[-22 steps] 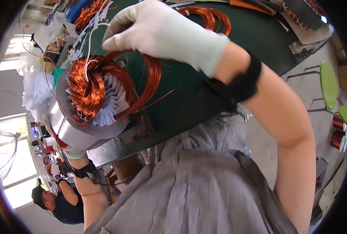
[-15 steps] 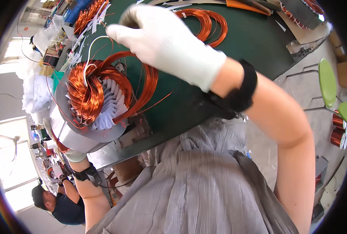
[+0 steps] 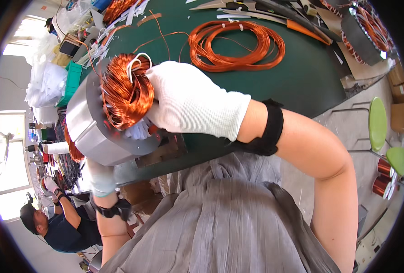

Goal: Inserting and organizing copper wire coils into a motor stator housing using specialized hand tools on a factory assembly line.

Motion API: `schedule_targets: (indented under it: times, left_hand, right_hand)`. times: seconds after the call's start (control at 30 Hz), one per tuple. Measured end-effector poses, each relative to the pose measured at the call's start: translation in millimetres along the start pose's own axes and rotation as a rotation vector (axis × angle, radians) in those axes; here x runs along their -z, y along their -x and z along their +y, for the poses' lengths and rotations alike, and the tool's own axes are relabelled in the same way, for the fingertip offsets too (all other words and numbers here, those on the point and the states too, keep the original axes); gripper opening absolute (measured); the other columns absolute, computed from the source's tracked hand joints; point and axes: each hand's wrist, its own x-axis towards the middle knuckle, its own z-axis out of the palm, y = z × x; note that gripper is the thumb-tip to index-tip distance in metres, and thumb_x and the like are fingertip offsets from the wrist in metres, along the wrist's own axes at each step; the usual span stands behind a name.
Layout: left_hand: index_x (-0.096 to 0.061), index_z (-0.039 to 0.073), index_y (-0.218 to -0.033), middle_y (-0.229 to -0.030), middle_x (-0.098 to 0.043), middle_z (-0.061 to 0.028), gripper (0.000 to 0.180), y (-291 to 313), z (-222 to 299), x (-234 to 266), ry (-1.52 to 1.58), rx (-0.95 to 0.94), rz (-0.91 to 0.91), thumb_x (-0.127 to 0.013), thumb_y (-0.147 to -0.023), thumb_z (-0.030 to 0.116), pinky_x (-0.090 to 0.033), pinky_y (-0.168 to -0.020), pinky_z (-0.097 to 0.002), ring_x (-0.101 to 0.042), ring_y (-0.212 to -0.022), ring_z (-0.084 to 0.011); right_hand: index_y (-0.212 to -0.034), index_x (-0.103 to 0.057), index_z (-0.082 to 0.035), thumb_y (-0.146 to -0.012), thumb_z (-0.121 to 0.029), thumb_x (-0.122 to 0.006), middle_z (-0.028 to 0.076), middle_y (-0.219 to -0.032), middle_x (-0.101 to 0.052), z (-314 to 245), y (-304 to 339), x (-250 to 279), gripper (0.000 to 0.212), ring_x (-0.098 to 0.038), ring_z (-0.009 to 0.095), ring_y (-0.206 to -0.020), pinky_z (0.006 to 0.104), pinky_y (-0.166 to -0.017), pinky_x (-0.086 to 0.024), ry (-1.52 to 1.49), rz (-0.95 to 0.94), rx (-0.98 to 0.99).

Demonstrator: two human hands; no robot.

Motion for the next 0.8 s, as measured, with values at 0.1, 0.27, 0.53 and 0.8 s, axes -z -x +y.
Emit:
schedule_targets:
  times: [0.1, 0.27, 0.53, 0.8]
  left_hand:
    - [-0.059, -0.001, -0.128, -0.123, -0.065, -0.0201, 0.046, 29.8, -28.1, 5.2, -0.103, -0.078, -0.105, -0.065, -0.082, -0.001, -0.049, -0.098, -0.0408, -0.063, -0.115, -0.0363]
    - [-0.062, -0.001, -0.123, -0.105, -0.07, -0.012, 0.037, 24.6, -50.6, -6.1, -0.285, -0.202, 0.035, -0.061, -0.086, 0.002, -0.058, -0.08, -0.0372, -0.07, -0.09, -0.0292]
    - [-0.062, -0.001, -0.123, -0.11, -0.07, -0.0102, 0.033, -56.1, 23.4, 9.5, 0.262, -0.213, -0.025, -0.059, -0.091, 0.009, -0.057, -0.087, -0.0359, -0.07, -0.101, -0.0263]
    - [-0.061, -0.001, -0.126, -0.114, -0.069, -0.0106, 0.036, -12.6, -13.2, -12.8, -0.022, -0.247, 0.021, -0.059, -0.093, 0.013, -0.057, -0.09, -0.0354, -0.069, -0.107, -0.0256]
  right_hand:
    - [-0.101, -0.069, -0.005, -0.084, -0.018, -0.069, 0.02, -0.083, -0.069, -7.7, -0.4, 3.3, 0.021, -0.067, 0.041, -0.082, 0.0457, -0.075, -0.056, 0.068, -0.034, -0.073]
    - [-0.106, -0.073, -0.01, -0.08, -0.02, -0.073, 0.016, -0.083, -0.071, -16.1, -1.1, 6.0, 0.028, -0.07, 0.037, -0.082, 0.043, -0.073, -0.057, 0.091, -0.033, -0.061]
    - [-0.105, -0.072, -0.009, -0.079, -0.02, -0.073, 0.014, -0.086, -0.072, -10.6, 0.5, 2.5, 0.028, -0.071, 0.036, -0.086, 0.0428, -0.078, -0.058, 0.138, -0.034, -0.068]
    - [-0.103, -0.07, -0.005, -0.079, -0.022, -0.075, 0.016, -0.085, -0.072, -19.1, -2.1, 8.7, 0.03, -0.071, 0.036, -0.085, 0.043, -0.077, -0.058, 0.167, -0.106, -0.171]
